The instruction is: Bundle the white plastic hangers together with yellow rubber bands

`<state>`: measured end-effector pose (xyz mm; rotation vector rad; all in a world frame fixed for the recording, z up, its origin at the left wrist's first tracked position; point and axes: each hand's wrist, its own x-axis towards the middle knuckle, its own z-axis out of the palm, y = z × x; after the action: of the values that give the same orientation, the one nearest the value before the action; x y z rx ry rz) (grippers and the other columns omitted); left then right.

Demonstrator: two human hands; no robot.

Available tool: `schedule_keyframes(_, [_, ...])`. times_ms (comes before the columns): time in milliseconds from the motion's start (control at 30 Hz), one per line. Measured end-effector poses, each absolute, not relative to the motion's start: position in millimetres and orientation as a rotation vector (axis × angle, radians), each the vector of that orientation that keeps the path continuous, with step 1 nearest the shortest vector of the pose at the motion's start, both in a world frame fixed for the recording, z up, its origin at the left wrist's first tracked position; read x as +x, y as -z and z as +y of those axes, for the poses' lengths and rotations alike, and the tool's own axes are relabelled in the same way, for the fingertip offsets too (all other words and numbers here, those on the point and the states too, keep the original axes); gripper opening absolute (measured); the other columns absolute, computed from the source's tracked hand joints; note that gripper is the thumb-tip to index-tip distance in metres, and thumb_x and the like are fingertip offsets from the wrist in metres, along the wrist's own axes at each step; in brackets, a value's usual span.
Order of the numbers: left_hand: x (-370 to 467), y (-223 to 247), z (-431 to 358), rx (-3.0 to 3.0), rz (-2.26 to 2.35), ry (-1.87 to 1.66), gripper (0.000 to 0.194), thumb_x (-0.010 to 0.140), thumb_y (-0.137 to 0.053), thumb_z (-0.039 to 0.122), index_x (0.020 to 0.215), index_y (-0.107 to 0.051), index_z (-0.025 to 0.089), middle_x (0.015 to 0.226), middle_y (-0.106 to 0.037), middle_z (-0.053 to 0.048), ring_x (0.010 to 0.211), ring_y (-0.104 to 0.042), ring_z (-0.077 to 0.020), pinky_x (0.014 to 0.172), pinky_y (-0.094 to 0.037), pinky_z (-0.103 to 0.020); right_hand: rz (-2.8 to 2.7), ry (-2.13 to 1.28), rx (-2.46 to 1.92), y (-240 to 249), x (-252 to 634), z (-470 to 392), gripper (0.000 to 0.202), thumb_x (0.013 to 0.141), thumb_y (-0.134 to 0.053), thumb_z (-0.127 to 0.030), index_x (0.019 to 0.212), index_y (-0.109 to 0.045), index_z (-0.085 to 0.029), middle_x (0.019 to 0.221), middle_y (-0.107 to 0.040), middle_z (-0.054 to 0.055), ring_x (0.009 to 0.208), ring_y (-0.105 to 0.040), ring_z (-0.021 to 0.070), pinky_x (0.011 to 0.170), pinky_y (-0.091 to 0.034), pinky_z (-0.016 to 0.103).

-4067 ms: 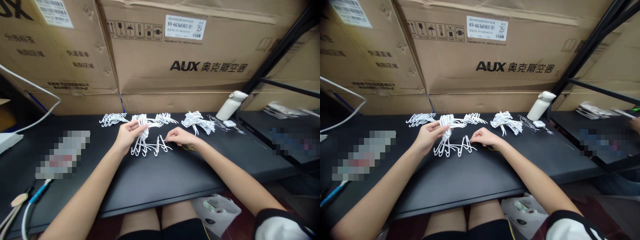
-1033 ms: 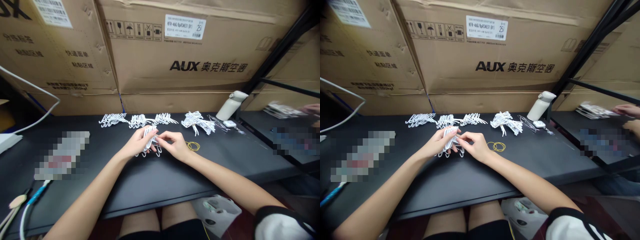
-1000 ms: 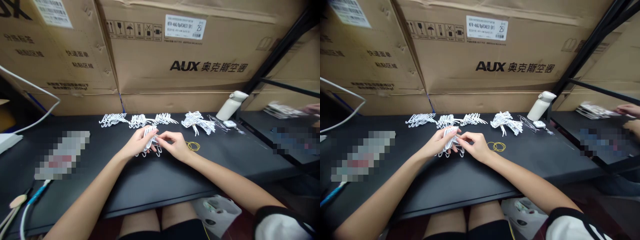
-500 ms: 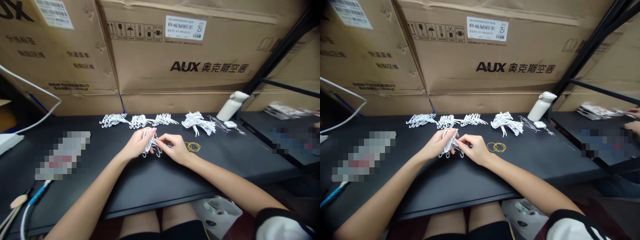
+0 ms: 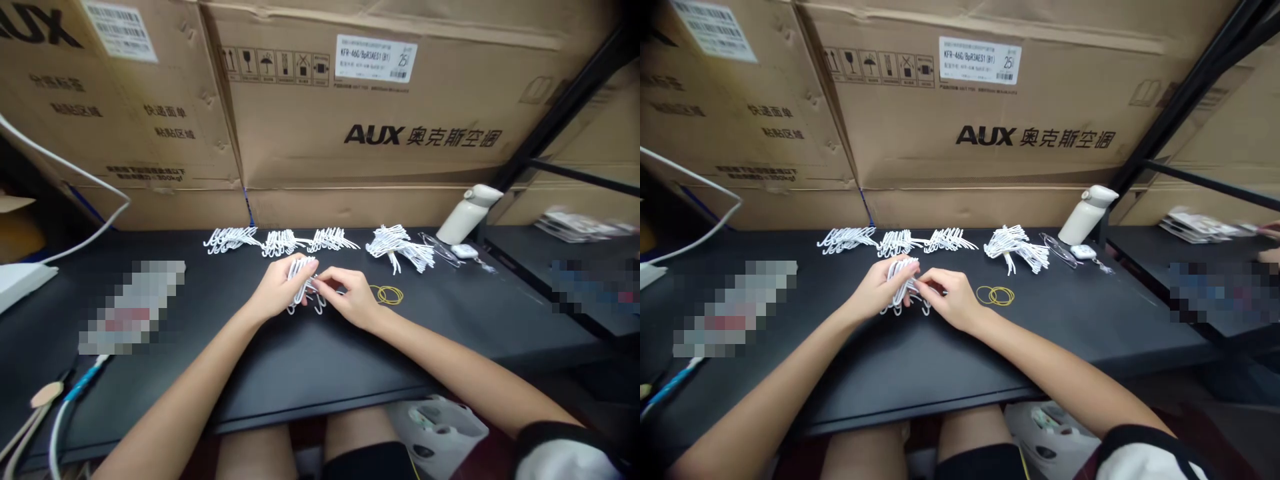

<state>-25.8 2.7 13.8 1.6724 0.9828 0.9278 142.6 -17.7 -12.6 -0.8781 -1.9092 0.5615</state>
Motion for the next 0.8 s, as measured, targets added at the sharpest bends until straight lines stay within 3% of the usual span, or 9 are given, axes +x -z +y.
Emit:
schedule_keyframes(200, [-25.3, -13.0, 6.0, 1.590, 1.038, -0.988, 0.035, 0.084, -0.053, 0.051, 0.081, -0.055, 0.016, 0.052, -0.058, 0.002, 0.040, -0.059, -0.0142, 0.038, -0.043, -0.020, -1.876, -0.523, -0.971, 7.3, 161.4, 0.0, 0.023, 0.091, -0.047, -0.031, 0.095, -0.064, -0.016, 0.087, -0.069, 0.006, 0.075, -0.062, 0.0151, 0.065, -0.048, 0.026])
schedule_keyframes(367, [-27.8, -14.7, 10.1, 1.470, 1.108, -1.120, 0.035, 0.081, -0.056, 0.051, 0.080, -0.055, 0.016, 0.050, -0.058, 0.001, 0.036, -0.057, -0.0137, 0.035, -0.041, -0.020, -2.009, -0.739, -1.227, 8.8, 191.5, 26.5, 0.020, 0.081, -0.059, -0.032, 0.084, -0.067, -0.014, 0.074, -0.066, 0.004, 0.056, -0.056, 0.0116, 0.054, -0.044, 0.024])
schedule_keyframes(500, [-29.0, -15.9, 11.2, 1.359, 1.086, -1.151, 0.037, 0.080, -0.057, 0.053, 0.079, -0.055, 0.016, 0.047, -0.055, 0.002, 0.033, -0.053, -0.0124, 0.033, -0.039, -0.019, -2.276, -1.004, -1.201, 6.9, 199.9, 27.4, 0.023, 0.078, -0.062, -0.033, 0.088, -0.069, -0.013, 0.068, -0.065, 0.002, 0.059, -0.057, 0.0122, 0.056, -0.045, 0.024])
schedule_keyframes(800, [-28.6, -13.9, 11.2, 1.322, 1.057, -1.163, 0.039, 0.080, -0.057, 0.054, 0.079, -0.055, 0.016, 0.047, -0.056, 0.002, 0.033, -0.053, -0.0118, 0.033, -0.040, -0.020, -2.310, -1.007, -1.197, 5.6, 191.2, 19.7, 0.016, 0.079, -0.061, -0.028, 0.079, -0.067, -0.013, 0.071, -0.064, 0.002, 0.059, -0.051, 0.0100, 0.056, -0.041, 0.023])
